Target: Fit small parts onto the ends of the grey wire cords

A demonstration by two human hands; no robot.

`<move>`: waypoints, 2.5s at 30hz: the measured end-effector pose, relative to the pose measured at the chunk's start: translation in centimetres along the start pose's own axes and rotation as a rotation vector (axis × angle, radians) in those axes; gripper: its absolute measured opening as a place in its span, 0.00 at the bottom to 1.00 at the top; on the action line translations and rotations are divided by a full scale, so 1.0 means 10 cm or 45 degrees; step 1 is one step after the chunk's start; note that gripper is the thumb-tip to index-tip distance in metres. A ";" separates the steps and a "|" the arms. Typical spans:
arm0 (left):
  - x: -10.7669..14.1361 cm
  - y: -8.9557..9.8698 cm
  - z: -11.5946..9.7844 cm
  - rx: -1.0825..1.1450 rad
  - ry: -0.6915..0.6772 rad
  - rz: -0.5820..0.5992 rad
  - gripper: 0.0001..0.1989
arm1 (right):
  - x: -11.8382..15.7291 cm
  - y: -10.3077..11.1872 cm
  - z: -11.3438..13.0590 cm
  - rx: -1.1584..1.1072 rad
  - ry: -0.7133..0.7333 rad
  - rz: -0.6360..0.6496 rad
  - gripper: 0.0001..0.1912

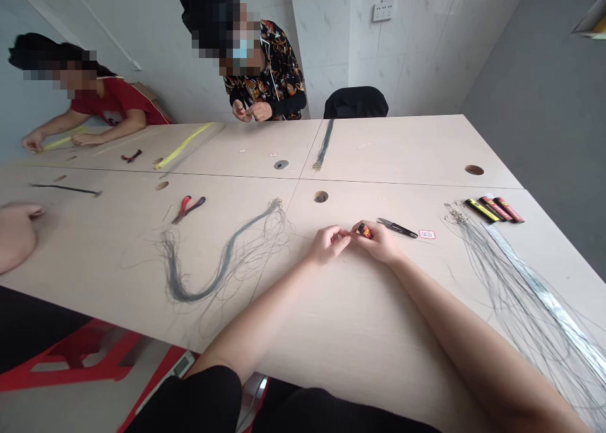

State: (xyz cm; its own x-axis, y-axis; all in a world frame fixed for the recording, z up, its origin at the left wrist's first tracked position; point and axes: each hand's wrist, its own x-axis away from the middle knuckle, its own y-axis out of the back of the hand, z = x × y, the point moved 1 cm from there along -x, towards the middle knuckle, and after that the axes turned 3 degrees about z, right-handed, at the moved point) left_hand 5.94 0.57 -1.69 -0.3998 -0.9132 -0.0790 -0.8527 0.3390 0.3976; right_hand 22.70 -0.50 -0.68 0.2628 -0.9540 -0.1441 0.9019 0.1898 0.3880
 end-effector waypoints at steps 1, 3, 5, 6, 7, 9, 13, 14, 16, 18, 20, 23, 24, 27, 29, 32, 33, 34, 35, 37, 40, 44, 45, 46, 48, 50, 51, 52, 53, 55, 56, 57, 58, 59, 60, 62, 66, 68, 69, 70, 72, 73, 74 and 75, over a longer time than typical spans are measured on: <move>0.00 0.00 0.00 0.000 0.005 0.002 0.11 | 0.00 0.00 0.00 0.003 0.001 0.001 0.10; -0.01 -0.01 0.00 0.001 0.011 0.000 0.11 | 0.00 0.00 -0.01 0.007 0.006 0.002 0.09; -0.01 -0.01 0.00 -0.001 0.011 -0.004 0.10 | -0.01 0.00 -0.01 0.007 0.014 0.004 0.09; -0.01 -0.01 0.00 -0.004 0.009 -0.006 0.10 | -0.01 0.00 -0.01 0.007 0.016 0.005 0.09; -0.01 -0.01 0.00 -0.008 0.006 -0.009 0.10 | -0.01 0.00 -0.01 0.006 0.017 0.004 0.09; 0.00 -0.01 0.00 -0.011 0.002 -0.016 0.10 | -0.01 0.00 0.00 0.009 0.015 0.003 0.09; -0.01 -0.01 0.00 -0.009 0.000 -0.027 0.09 | 0.00 0.00 0.01 0.013 0.010 -0.002 0.10; -0.01 -0.01 0.00 -0.009 0.000 -0.028 0.09 | 0.00 0.00 0.01 0.012 0.009 -0.002 0.10; -0.01 -0.01 0.00 -0.006 0.003 -0.029 0.10 | 0.00 0.00 0.01 0.011 0.005 -0.003 0.09; -0.01 -0.01 -0.01 0.004 0.007 -0.034 0.10 | 0.00 0.00 0.02 0.009 0.001 -0.003 0.09; -0.01 -0.01 -0.02 0.013 0.011 -0.041 0.10 | -0.01 0.00 0.02 0.009 0.000 -0.002 0.09; 0.00 0.00 -0.04 0.023 0.022 -0.050 0.11 | 0.00 0.00 0.03 0.018 -0.001 -0.001 0.09; 0.00 0.00 -0.04 0.029 0.028 -0.051 0.12 | 0.00 0.00 0.03 0.023 -0.003 -0.001 0.09; 0.01 0.01 -0.05 0.049 0.045 -0.050 0.14 | 0.00 0.00 0.04 0.039 -0.005 -0.003 0.09; 0.01 0.01 -0.06 0.058 0.051 -0.044 0.14 | 0.01 0.00 0.05 0.047 -0.002 -0.001 0.09; 0.00 0.01 -0.06 0.071 0.052 -0.039 0.12 | 0.01 0.01 0.05 0.069 -0.007 -0.003 0.08; 0.00 0.01 -0.06 0.076 0.053 -0.040 0.12 | 0.01 0.01 0.05 0.079 -0.009 -0.008 0.08; 0.00 0.02 -0.07 0.081 0.056 -0.039 0.12 | 0.00 0.01 0.05 0.088 -0.010 -0.014 0.08; 0.00 0.02 -0.07 0.086 0.062 -0.039 0.11 | 0.00 0.01 0.04 0.096 -0.010 -0.021 0.08; 0.00 0.02 -0.08 0.096 0.073 -0.036 0.11 | 0.00 0.01 0.02 0.104 -0.011 -0.035 0.07; 0.01 0.02 -0.08 0.105 0.076 -0.041 0.11 | -0.01 0.02 -0.02 0.078 -0.022 -0.061 0.07; 0.01 0.02 -0.07 0.101 0.072 -0.044 0.11 | -0.01 0.03 -0.01 0.058 -0.042 -0.049 0.09; 0.01 0.02 -0.07 0.099 0.070 -0.042 0.11 | 0.00 0.02 0.01 0.060 -0.049 -0.034 0.09; 0.00 0.02 -0.07 0.097 0.066 -0.041 0.12 | 0.00 0.02 0.03 0.061 -0.057 -0.017 0.10; 0.00 0.02 -0.06 0.088 0.052 -0.037 0.12 | 0.01 0.02 0.06 0.056 -0.073 0.006 0.10; 0.00 0.01 -0.06 0.076 0.032 -0.039 0.12 | 0.01 0.01 0.08 0.051 -0.080 0.016 0.10; 0.00 0.01 -0.06 0.070 0.023 -0.043 0.12 | 0.01 0.01 0.08 0.049 -0.076 0.019 0.10; 0.00 0.01 -0.06 0.065 0.017 -0.046 0.12 | 0.01 0.01 0.08 0.049 -0.071 0.020 0.11; 0.00 0.01 -0.06 0.061 0.015 -0.048 0.12 | 0.01 0.01 0.08 0.052 -0.064 0.021 0.11; 0.00 0.02 -0.06 0.055 0.017 -0.047 0.12 | 0.01 0.01 0.06 0.061 -0.049 0.025 0.11; 0.00 0.02 -0.06 0.054 0.019 -0.044 0.12 | 0.01 0.01 0.06 0.067 -0.041 0.026 0.11; 0.00 0.02 -0.05 0.056 0.020 -0.041 0.11 | 0.00 0.00 0.05 0.075 -0.034 0.029 0.10; 0.00 0.01 -0.05 0.057 0.019 -0.037 0.11 | 0.00 0.00 0.05 0.082 -0.029 0.034 0.10; 0.00 0.01 -0.04 0.055 0.017 -0.034 0.10 | 0.00 0.00 0.04 0.090 -0.029 0.038 0.09; 0.00 0.01 -0.04 0.049 0.014 -0.032 0.10 | 0.00 0.00 0.04 0.098 -0.031 0.043 0.09; -0.01 0.00 -0.04 0.030 0.012 -0.030 0.09 | 0.00 0.00 0.05 0.106 -0.040 0.052 0.08; -0.01 0.00 -0.05 0.021 0.008 -0.027 0.09 | 0.01 0.00 0.05 0.102 -0.043 0.054 0.08; 0.00 0.00 -0.05 0.025 0.001 -0.030 0.09 | 0.01 0.00 0.05 0.109 -0.042 0.052 0.08; 0.00 0.00 -0.06 0.026 0.000 -0.031 0.10 | 0.01 0.00 0.04 0.115 -0.042 0.053 0.08; 0.00 0.00 -0.06 0.027 0.000 -0.032 0.10 | 0.01 -0.01 0.03 0.120 -0.042 0.053 0.09; 0.00 0.00 -0.05 0.023 0.002 -0.035 0.10 | 0.01 -0.01 0.02 0.127 -0.041 0.056 0.09; 0.00 0.00 -0.05 0.018 0.002 -0.037 0.10 | 0.01 -0.01 0.01 0.129 -0.043 0.057 0.09; 0.00 0.00 -0.04 0.011 0.002 -0.039 0.09 | 0.01 -0.01 0.01 0.130 -0.047 0.060 0.09; 0.00 0.00 -0.04 0.005 0.001 -0.041 0.09 | 0.01 -0.01 0.01 0.131 -0.052 0.062 0.09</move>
State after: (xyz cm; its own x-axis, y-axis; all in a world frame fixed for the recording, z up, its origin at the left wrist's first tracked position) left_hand 6.10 0.51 -1.33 -0.3719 -0.9238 -0.0911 -0.8663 0.3102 0.3915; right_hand 22.55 -0.62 -0.66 0.2892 -0.9534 -0.0862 0.8481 0.2134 0.4850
